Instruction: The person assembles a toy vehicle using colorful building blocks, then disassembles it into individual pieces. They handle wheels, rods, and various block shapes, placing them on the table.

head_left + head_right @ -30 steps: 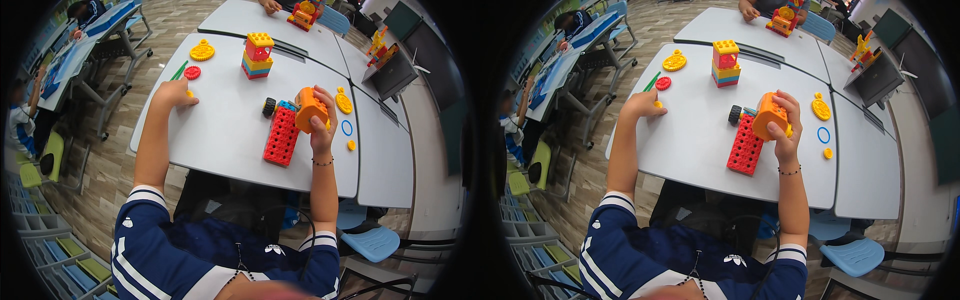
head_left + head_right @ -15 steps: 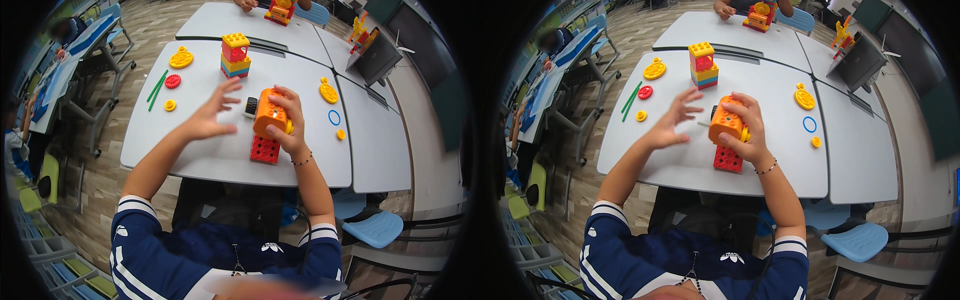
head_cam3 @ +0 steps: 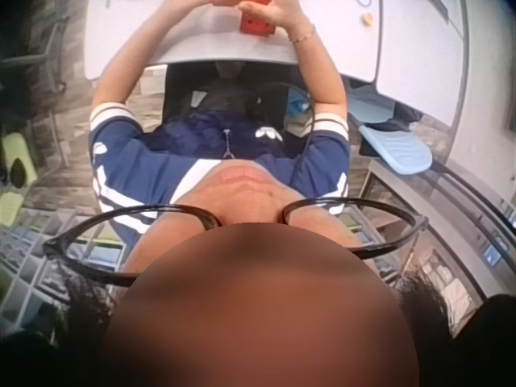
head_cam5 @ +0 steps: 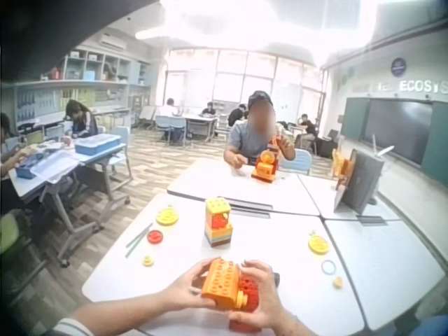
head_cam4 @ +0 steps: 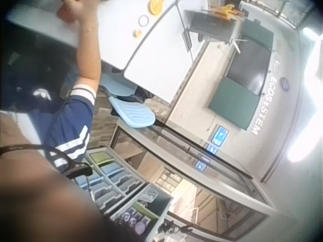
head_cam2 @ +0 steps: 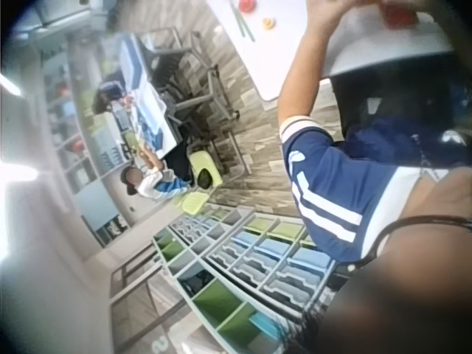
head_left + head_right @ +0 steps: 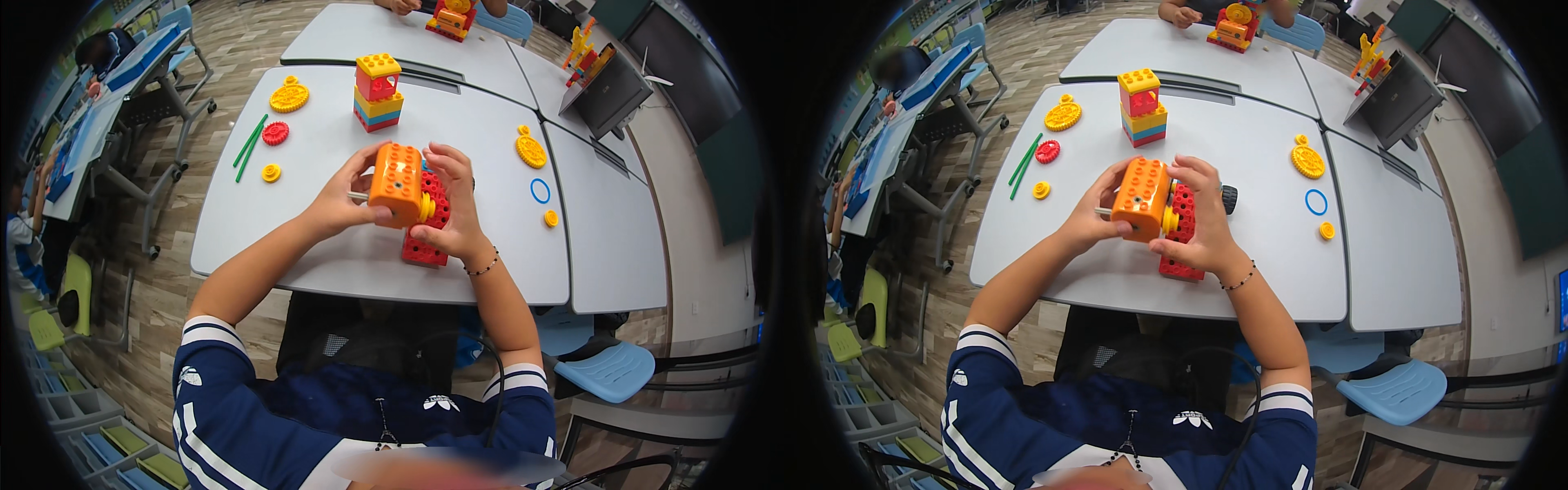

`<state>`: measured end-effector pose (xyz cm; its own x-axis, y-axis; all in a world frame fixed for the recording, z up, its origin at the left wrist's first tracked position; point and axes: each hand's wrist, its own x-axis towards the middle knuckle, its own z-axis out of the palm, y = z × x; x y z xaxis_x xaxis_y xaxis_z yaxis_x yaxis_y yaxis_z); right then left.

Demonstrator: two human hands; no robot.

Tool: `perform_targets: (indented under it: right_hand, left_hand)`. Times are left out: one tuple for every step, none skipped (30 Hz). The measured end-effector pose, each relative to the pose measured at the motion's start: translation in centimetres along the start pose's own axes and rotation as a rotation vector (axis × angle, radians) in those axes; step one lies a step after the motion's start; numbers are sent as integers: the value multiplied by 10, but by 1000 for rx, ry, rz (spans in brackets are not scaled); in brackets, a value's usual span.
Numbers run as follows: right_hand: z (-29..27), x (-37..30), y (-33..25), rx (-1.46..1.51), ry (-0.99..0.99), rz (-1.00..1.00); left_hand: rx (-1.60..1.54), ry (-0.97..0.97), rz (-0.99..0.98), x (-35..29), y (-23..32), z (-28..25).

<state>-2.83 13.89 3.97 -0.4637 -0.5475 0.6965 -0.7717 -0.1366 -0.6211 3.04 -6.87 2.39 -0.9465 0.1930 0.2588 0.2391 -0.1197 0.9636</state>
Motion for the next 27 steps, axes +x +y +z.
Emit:
perform_targets:
  right_hand:
    - [-4, 0, 0, -52, -16, 12]
    - [-6, 0, 0, -91, -18, 1]
    - [-8, 0, 0, -131, -43, 37]
    - [-8, 0, 0, -111, -78, 105]
    - [-8, -1, 0, -81, -102, 170]
    - [-8, -3, 0, -50, -131, 227]
    - [-8, -3, 2, -43, -91, 228]
    - [-10, -2, 5, -35, -55, 221]
    - [-14, -1, 9, -32, -22, 224]
    - [-19, -2, 11, 28, 33, 267]
    - [-26, -1, 15, 58, 82, 266]
    - [-33, -1, 19, 82, 134, 257]
    - [-39, 0, 23, 137, 201, 266]
    - [-44, 1, 27, 196, 278, 263]
    - [-49, 0, 29, 264, 352, 327]
    - [-53, 1, 31, 266, 401, 310]
    - [-55, 0, 32, 304, 422, 326]
    - [-57, 0, 33, 335, 455, 351]
    - [-57, 0, 34, 345, 450, 357]
    - [-56, 0, 34, 351, 444, 360]
    - [-56, 0, 34, 357, 438, 361]
    - [-55, 0, 34, 359, 430, 367]
    - [-54, 1, 34, 360, 423, 371]
    - [-53, 1, 34, 360, 420, 378]
    - [-52, 1, 35, 358, 415, 377]
    - [-51, 1, 35, 353, 414, 377]
    - [-51, 1, 35, 346, 417, 381]
  left_hand:
    - [-16, 40, -37, 0, 0, -3]
    - [-14, 42, -34, 1, 0, -6]
    - [-6, 52, -42, 1, 0, -9]
    - [3, 66, -48, 1, 0, -11]
    - [28, 76, -41, 0, 0, -12]
    - [32, 83, -49, 0, -1, -14]
    - [33, 87, -44, 1, -1, -16]
    - [29, 86, -19, 3, -1, -18]
    - [-17, 111, -13, 5, -1, -22]
    - [-68, 130, 11, 7, -1, -26]
    - [-118, 155, 19, 9, 0, -31]
    - [-79, 171, 11, 10, 1, -39]
    - [-37, 191, -12, 11, 4, -47]
    - [3, 228, -52, 11, 5, -54]
    - [125, 275, -72, 10, 5, -60]
    - [307, 288, -81, 10, 5, -66]
    - [490, 301, -90, 12, 5, -73]
    - [673, 313, -98, 13, 4, -79]
    - [731, 350, -125, 13, 2, -83]
    - [758, 341, -129, 14, 0, -87]
    - [786, 333, -133, 16, -2, -91]
    - [813, 331, -167, 16, -4, -94]
    - [838, 322, -161, 16, -6, -96]
    - [863, 318, -185, 16, -8, -98]
    - [888, 313, -209, 16, -9, -100]
    - [921, 283, -228, 15, -9, -101]
    - [955, 253, -245, 15, -9, -103]
